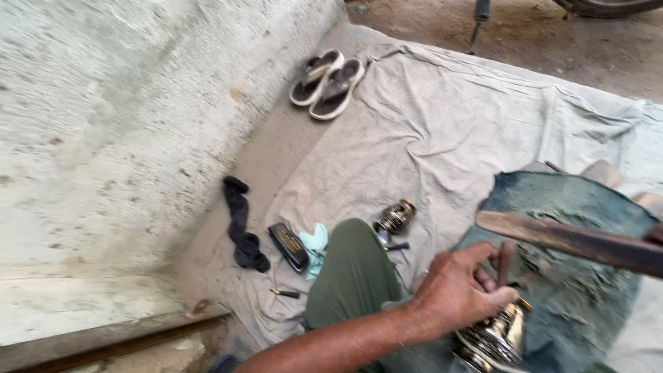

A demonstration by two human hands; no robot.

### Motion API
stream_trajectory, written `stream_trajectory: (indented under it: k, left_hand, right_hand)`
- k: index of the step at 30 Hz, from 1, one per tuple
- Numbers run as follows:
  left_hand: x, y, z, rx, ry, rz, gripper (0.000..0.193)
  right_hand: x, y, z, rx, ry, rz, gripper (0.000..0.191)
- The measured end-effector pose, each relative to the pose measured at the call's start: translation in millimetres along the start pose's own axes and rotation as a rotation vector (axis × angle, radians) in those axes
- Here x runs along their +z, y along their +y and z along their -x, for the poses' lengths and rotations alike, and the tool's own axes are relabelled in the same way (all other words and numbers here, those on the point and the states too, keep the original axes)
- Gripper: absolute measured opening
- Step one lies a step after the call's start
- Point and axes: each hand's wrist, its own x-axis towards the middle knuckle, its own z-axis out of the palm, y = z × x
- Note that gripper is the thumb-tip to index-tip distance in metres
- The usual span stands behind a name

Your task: The person sits on the ground with a brass vessel resting on a cloth cushion on their lap. They hold a punch against the vessel's surface with one hand and strike it repeatedly with a wooden mallet held in the other hand, repositioning the punch around the vessel to shape the metal.

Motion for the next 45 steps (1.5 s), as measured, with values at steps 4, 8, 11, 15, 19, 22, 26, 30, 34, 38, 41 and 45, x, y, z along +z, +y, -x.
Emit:
stream_trajectory:
  k: [4, 8, 11, 15, 19, 22, 26, 30, 34, 38, 41, 45]
  left_hand:
    - [6.8, 9.9, -2.1, -0.040, 0.095, 0.099, 0.050]
    - [-6.7, 20.0, 9.0, -0.020, 0.031, 0.047, 0.036]
    - [-14.0, 31.6, 8.5, -0.036, -0.004, 0.035, 0.034]
    - [-19.7, 44.0, 5.1, -0.056, -0.011, 0.023, 0.033]
    - [-20.0, 44.3, 8.4, 0.004, 0.003, 0.009, 0.033]
    - [-18.4, 41.4, 9.3, 0.009, 0.010, 0.012, 0.031]
    - [-17.6, 40.1, 7.9, -0.001, 0.020, 0.042, 0.029]
    - [-19.2, 40.8, 9.5, 0.014, 0.025, 0.017, 0.026]
    - [-19.3, 41.3, 10.3, 0.043, 0.031, 0.063, 0.025]
    - [-20.4, 41.3, 10.3, 0.067, 0.034, 0.134, 0.025]
    - [-23.1, 40.6, 10.7, 0.061, -0.052, 0.090, 0.029]
    - [-25.1, 38.3, 5.7, 0.037, -0.064, 0.100, 0.030]
  right_hand:
    - [-24.8, 1.4, 14.4, 0.106, 0.248, -0.267, 0.047]
    - [-61.9, -6.2, 45.8, 0.121, 0.309, -0.274, 0.049]
    - [-78.5, -29.1, 66.5, 0.185, -0.001, 0.305, 0.050]
    - [-81.8, -54.5, 67.0, 0.030, 0.252, 0.086, 0.050]
    - [-80.0, -48.3, 61.7, 0.142, 0.408, -0.365, 0.054]
    - [-80.2, -36.8, 62.3, 0.072, 0.051, 0.022, 0.054]
    - [-76.5, -38.5, 61.9, 0.136, 0.239, 0.292, 0.043]
    - [-78.5, -49.7, 64.2, 0.248, 0.334, -0.131, 0.028]
    - [-85.8, -45.5, 74.5, 0.169, -0.026, 0.368, 0.057]
    - [-78.7, -27.1, 80.0, 0.182, 0.222, 0.134, 0.050]
    - [-76.1, -12.9, 86.0, 0.253, 0.256, -0.151, 0.035]
    - [-79.7, -11.2, 94.1, 0.200, 0.088, -0.043, 0.021]
